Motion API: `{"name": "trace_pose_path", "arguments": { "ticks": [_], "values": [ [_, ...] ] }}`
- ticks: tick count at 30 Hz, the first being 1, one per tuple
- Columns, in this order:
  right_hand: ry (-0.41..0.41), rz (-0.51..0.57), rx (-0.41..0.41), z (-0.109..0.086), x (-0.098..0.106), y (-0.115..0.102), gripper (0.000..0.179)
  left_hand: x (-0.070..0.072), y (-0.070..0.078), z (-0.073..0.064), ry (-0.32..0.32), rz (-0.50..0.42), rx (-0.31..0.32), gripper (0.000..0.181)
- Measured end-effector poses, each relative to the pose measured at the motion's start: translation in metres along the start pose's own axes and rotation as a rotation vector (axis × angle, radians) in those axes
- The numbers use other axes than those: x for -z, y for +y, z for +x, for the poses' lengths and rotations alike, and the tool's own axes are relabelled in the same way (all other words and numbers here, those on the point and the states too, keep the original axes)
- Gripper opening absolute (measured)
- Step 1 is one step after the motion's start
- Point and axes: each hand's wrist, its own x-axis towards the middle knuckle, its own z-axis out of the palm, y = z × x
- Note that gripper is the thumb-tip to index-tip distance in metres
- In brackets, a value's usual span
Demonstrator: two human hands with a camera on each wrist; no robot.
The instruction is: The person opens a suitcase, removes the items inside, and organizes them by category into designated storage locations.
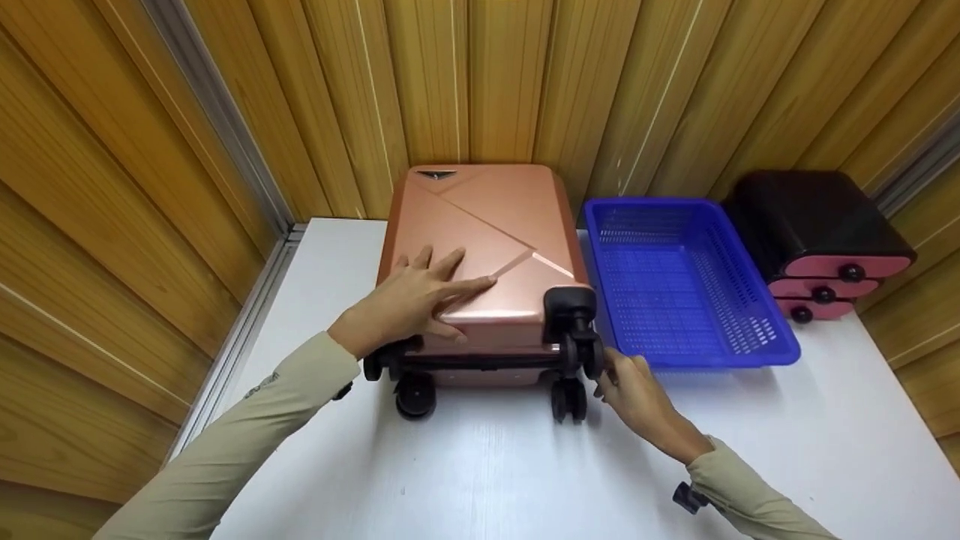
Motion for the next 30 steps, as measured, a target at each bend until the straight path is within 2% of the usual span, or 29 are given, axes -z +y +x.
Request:
{"name": "trace_pose_path", "arguments": {
  "ticks": [4, 7, 10, 12, 16, 19, 22, 24, 26, 28, 30],
  "values": [
    [0.064, -0.080, 0.193, -0.014, -0.008, -0.002, 0.017, -0.002, 0.005, -0.001, 0.065, 0.108, -0.043, 0.080],
    [0.085, -0.065, 0.322, -0.021, -0.020, -0.004, 0.019, -0.003, 0.007, -0.001, 0.101, 0.140, -0.072, 0.079],
    [0.054, 0.031, 0.371, -0.024, -0.034, -0.010, 0.020, -0.004, 0.009, -0.001, 0.118, 0.145, -0.069, 0.080],
    [0.042, 0.043, 0.395, -0.021, -0.043, -0.016, 0.020, -0.005, 0.010, -0.002, 0.128, 0.145, -0.062, 0.080],
    [0.053, -0.073, 0.494, -0.012, -0.059, -0.030, 0.022, -0.010, 0.012, -0.001, 0.139, 0.103, -0.080, 0.079],
    [0.048, -0.147, 0.547, -0.006, -0.069, -0.040, 0.022, -0.012, 0.014, 0.001, 0.118, 0.031, -0.099, 0.078],
    [-0.070, -0.119, 0.506, -0.001, -0.072, -0.051, 0.017, -0.012, 0.018, 0.003, 0.066, -0.053, -0.086, 0.077],
    [-0.206, -0.090, 0.443, 0.003, -0.069, -0.058, 0.005, -0.011, 0.021, 0.003, 0.034, -0.112, -0.071, 0.075],
    [-0.334, -0.081, 0.405, 0.007, -0.062, -0.065, 0.020, -0.009, 0.022, 0.002, 0.009, -0.165, -0.053, 0.074],
    [-0.409, -0.101, 0.433, 0.012, -0.053, -0.073, 0.034, -0.007, 0.022, 0.001, 0.004, -0.201, -0.048, 0.073],
    [-0.429, -0.109, 0.506, 0.017, -0.042, -0.080, 0.040, -0.007, 0.022, -0.002, 0.006, -0.223, -0.045, 0.072]
  ]
}}
